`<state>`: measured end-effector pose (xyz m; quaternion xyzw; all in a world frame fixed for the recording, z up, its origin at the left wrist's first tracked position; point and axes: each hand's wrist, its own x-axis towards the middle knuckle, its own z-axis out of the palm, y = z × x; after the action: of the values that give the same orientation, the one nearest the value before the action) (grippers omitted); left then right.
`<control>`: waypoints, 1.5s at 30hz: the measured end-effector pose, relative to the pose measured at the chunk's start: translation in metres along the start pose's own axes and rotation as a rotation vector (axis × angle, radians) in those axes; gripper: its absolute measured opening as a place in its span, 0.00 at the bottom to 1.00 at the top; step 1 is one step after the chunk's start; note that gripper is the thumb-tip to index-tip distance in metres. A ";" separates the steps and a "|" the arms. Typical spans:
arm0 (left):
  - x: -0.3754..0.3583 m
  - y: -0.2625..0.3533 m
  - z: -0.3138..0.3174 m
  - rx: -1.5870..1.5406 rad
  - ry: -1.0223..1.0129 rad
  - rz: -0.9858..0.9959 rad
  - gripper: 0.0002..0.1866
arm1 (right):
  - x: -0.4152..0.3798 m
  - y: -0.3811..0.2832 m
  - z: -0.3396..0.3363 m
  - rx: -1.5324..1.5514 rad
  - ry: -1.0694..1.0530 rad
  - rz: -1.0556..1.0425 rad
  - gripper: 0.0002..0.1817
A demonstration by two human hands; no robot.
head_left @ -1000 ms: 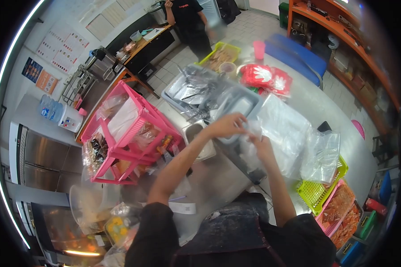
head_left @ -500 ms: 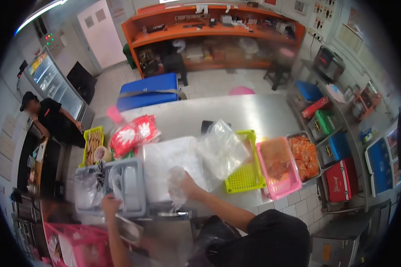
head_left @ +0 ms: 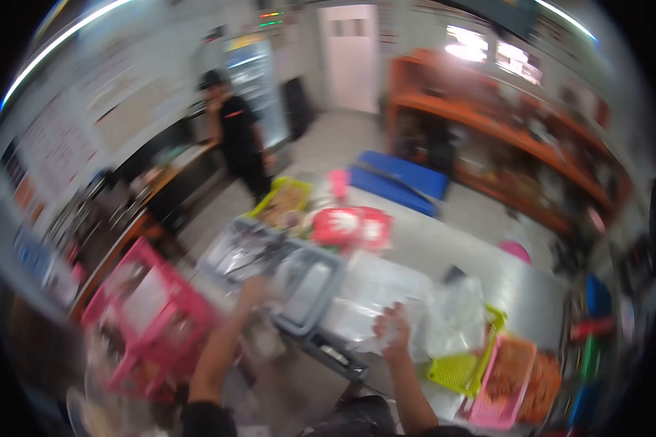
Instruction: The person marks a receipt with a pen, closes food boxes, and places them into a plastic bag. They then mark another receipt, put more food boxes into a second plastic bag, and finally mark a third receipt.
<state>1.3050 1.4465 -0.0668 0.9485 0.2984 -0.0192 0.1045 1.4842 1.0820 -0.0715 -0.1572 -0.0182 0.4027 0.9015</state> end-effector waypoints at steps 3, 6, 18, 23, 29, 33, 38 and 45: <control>-0.003 -0.008 0.002 -0.161 0.024 -0.188 0.38 | 0.004 -0.004 0.014 -0.064 -0.039 0.041 0.08; -0.016 0.002 -0.014 -0.176 0.125 -0.239 0.40 | 0.005 -0.007 0.024 -0.118 -0.114 0.073 0.09; -0.047 0.113 -0.056 -0.428 0.256 0.293 0.17 | -0.003 0.014 0.074 -0.940 0.083 0.337 0.23; -0.095 0.205 -0.031 -0.484 0.145 0.403 0.24 | -0.008 0.025 0.067 -0.929 0.101 0.440 0.24; -0.103 0.180 -0.024 -0.556 0.300 0.397 0.33 | -0.012 0.029 0.053 -1.090 -0.053 0.253 0.15; -0.043 0.103 -0.007 -0.487 0.503 -0.125 0.31 | -0.013 0.024 0.040 -0.820 -0.026 0.502 0.08; -0.002 0.044 0.033 -0.520 0.407 -0.386 0.21 | -0.017 0.023 0.029 -0.923 -0.029 0.480 0.09; -0.001 0.050 0.047 -0.380 0.321 -0.369 0.13 | -0.034 0.007 0.010 -0.910 0.044 0.307 0.18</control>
<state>1.3339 1.3962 -0.1028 0.8326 0.4767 0.1682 0.2264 1.4545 1.0637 -0.0611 -0.5451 -0.1499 0.4790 0.6715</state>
